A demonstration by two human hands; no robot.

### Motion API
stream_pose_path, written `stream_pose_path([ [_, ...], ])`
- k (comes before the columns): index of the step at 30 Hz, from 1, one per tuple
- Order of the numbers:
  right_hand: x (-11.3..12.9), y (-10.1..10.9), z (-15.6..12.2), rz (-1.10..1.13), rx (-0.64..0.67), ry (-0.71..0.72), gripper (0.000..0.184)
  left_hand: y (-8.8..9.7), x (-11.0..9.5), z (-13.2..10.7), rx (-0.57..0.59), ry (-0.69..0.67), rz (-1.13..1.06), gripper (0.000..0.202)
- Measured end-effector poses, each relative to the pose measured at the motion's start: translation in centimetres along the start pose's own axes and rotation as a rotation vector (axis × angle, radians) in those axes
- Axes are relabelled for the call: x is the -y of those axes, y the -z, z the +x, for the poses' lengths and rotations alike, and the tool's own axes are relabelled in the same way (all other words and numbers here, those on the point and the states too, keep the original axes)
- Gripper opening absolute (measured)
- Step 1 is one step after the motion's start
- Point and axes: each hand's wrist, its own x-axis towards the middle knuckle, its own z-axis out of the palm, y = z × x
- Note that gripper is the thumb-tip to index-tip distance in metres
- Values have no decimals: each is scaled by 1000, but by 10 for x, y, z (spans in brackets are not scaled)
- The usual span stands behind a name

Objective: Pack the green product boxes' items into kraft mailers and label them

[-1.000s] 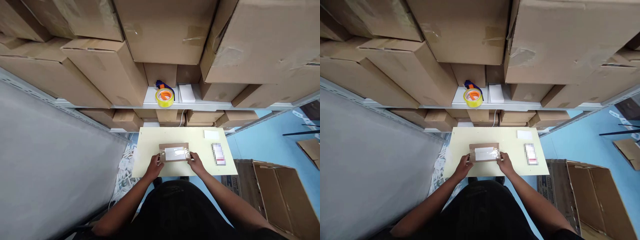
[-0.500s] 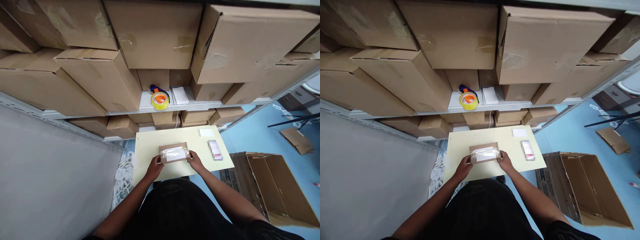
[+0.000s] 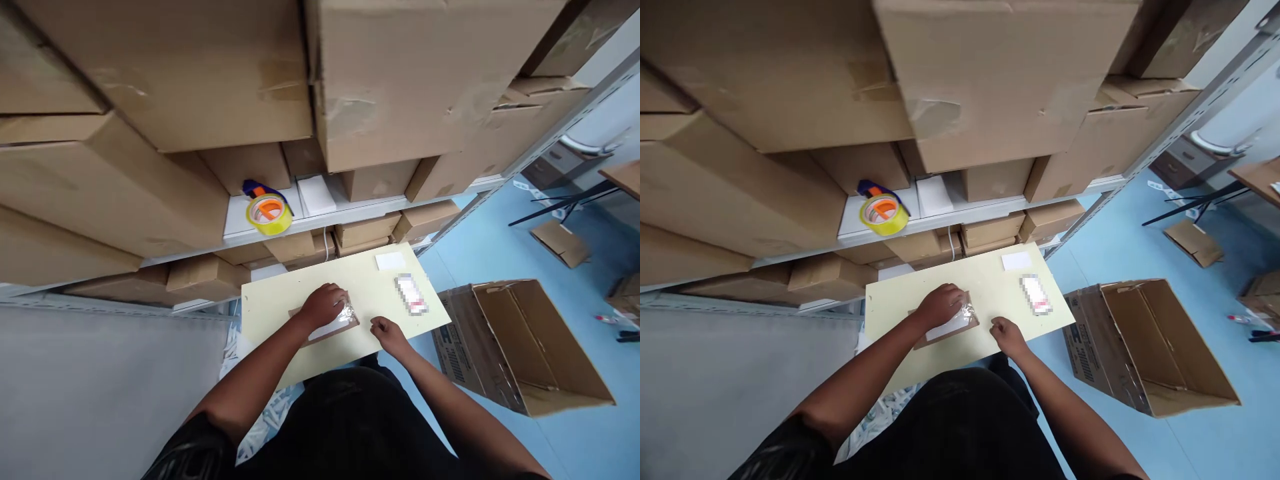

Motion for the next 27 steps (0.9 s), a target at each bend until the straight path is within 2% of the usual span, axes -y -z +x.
stream_pose_path([
  [3,-6,26,9,42,55,-23,37,-25,-19,80,143,8,84,25],
  [6,-13,52,19,99,99,-39,36,-63,-29,156,253,25,197,23],
  [9,-22,76,26,117,164,-29,35,-102,-32,214,293,44,254,21],
  [11,-28,90,30,117,202,-32,34,-125,-31,241,292,55,267,23],
  [14,-36,110,34,117,217,-60,32,-150,-28,266,284,69,268,28],
  [17,-44,127,38,138,213,-74,30,-161,-21,279,275,102,249,26],
  [21,-52,141,43,170,206,-86,30,-163,-10,290,281,146,198,23],
  [27,-53,145,54,170,202,-117,30,-159,-3,294,320,144,122,14],
])
